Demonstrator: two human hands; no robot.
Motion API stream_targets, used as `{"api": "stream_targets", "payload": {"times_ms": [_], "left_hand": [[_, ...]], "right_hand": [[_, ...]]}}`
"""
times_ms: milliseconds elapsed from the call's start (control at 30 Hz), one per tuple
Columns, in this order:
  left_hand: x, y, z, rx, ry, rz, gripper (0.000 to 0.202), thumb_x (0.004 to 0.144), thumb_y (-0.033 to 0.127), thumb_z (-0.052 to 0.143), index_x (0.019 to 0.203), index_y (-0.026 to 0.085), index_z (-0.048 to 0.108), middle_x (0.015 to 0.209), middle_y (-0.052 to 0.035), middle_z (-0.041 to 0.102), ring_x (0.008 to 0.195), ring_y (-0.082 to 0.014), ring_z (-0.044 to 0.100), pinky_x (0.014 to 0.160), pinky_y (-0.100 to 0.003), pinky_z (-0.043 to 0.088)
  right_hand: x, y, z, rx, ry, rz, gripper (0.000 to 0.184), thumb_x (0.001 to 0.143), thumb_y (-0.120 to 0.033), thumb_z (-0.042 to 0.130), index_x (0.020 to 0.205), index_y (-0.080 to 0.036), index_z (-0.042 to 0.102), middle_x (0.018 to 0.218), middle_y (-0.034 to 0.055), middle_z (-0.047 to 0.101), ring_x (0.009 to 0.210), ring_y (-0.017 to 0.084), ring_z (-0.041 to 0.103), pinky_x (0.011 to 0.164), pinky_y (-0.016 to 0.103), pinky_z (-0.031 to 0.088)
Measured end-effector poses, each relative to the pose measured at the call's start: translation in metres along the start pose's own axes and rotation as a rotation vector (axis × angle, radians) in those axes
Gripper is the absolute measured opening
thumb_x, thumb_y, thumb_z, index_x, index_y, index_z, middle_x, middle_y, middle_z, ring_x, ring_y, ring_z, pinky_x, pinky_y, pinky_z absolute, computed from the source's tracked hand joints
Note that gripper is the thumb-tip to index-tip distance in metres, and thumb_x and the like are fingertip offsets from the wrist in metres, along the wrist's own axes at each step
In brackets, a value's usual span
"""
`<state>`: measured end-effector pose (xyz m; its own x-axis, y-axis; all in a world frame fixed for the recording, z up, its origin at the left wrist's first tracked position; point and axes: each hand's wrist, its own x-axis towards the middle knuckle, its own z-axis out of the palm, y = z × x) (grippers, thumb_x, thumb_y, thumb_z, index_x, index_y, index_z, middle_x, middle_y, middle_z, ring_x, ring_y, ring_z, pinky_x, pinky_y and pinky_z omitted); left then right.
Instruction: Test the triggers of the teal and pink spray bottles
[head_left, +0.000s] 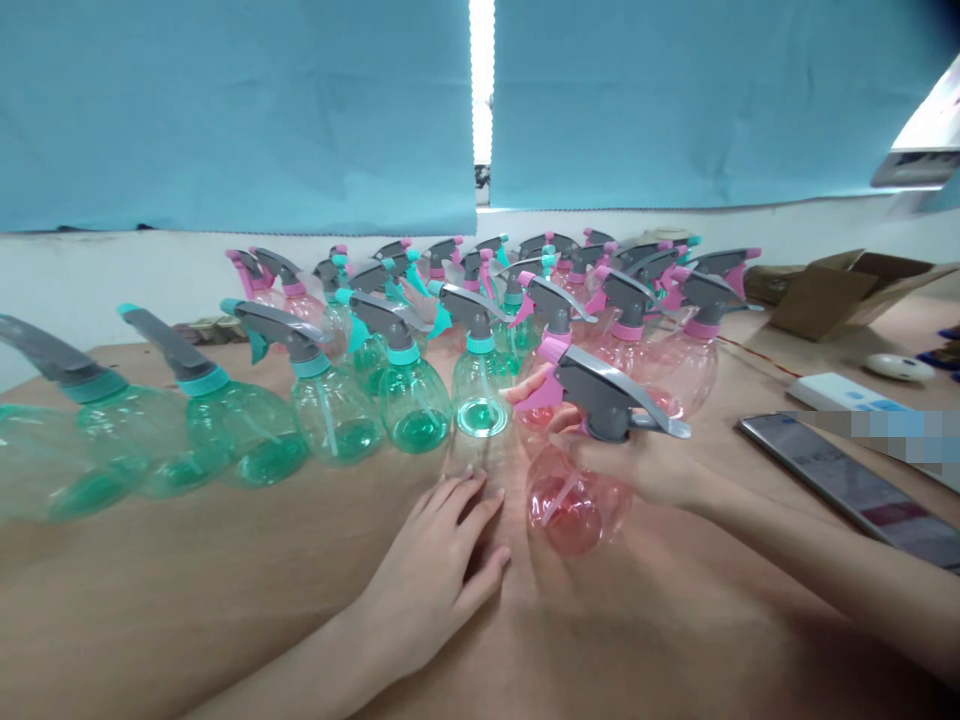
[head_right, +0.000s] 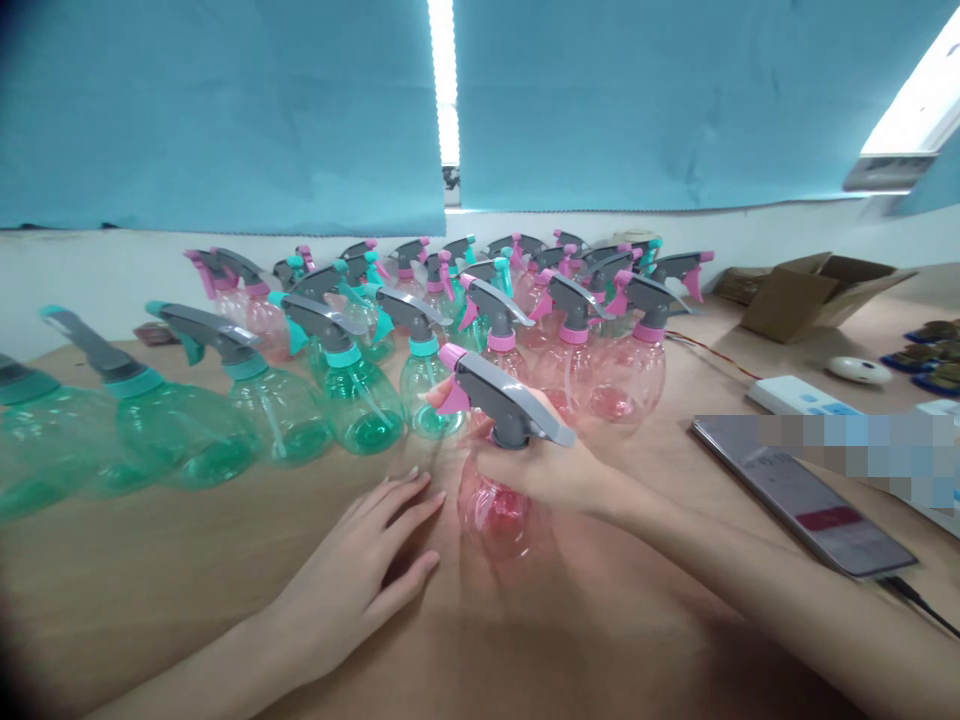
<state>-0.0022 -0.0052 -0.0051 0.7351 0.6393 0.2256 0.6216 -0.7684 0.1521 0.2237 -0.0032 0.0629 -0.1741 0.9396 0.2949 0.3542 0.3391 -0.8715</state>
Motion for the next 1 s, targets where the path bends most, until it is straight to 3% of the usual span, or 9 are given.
{"api": "stream_targets", "payload": {"times_ms": [100,233,333,633,800,1000], "left_hand": [[0.0,0.001,-0.001,0.004,-0.01,-0.001,0.04,0.092,0.033,0.052,0.128,0.015,0.055,0.136,-0.0146,0.052,0.128,-0.0317,0.044,0.103,-0.052,0.038],[0.001,0.001,-0.002,-0.002,-0.013,0.004,0.04,0.093,0.032,0.052,0.128,0.014,0.055,0.136,-0.0151,0.052,0.128,-0.032,0.044,0.103,-0.053,0.038],[0.001,0.0,-0.002,-0.007,-0.012,0.014,0.04,0.093,0.032,0.051,0.128,0.013,0.055,0.136,-0.0157,0.051,0.128,-0.0322,0.043,0.103,-0.053,0.038],[0.001,0.0,-0.002,0.012,-0.009,0.01,0.04,0.093,0.034,0.05,0.127,0.015,0.055,0.136,-0.0139,0.052,0.129,-0.0305,0.043,0.104,-0.05,0.038],[0.001,0.0,-0.001,0.008,-0.008,0.01,0.04,0.093,0.033,0.051,0.127,0.014,0.055,0.136,-0.0147,0.052,0.129,-0.031,0.044,0.104,-0.052,0.038],[0.0,-0.001,0.001,0.002,0.008,0.013,0.04,0.093,0.033,0.051,0.128,0.015,0.054,0.136,-0.0143,0.052,0.129,-0.0308,0.044,0.104,-0.052,0.038]], "right_hand": [[0.0,-0.001,0.0,0.019,-0.016,0.028,0.009,0.061,-0.014,0.048,0.064,-0.022,0.051,0.066,-0.0036,0.053,0.055,0.01,0.049,0.049,0.023,0.041],[0.0,-0.008,0.001,-0.027,0.053,0.07,0.018,0.058,-0.02,0.048,0.052,-0.023,0.031,0.049,-0.007,0.028,0.044,0.008,0.027,0.038,0.021,0.023],[-0.001,-0.014,0.001,-0.058,0.054,0.068,0.024,0.057,-0.024,0.046,0.049,-0.023,0.024,0.046,-0.0071,0.023,0.043,0.007,0.021,0.036,0.022,0.017],[0.0,-0.014,0.001,-0.086,0.088,0.076,0.025,0.057,-0.025,0.047,0.048,-0.023,0.023,0.046,-0.0069,0.024,0.042,0.006,0.021,0.036,0.022,0.016],[0.0,-0.006,0.0,-0.062,0.017,0.133,0.025,0.058,-0.025,0.047,0.051,-0.023,0.023,0.048,-0.0066,0.024,0.045,0.007,0.022,0.039,0.023,0.017],[-0.001,-0.005,0.0,0.028,-0.032,0.006,0.016,0.061,-0.016,0.047,0.059,-0.023,0.033,0.054,-0.0064,0.03,0.049,0.009,0.027,0.043,0.024,0.028]]}}
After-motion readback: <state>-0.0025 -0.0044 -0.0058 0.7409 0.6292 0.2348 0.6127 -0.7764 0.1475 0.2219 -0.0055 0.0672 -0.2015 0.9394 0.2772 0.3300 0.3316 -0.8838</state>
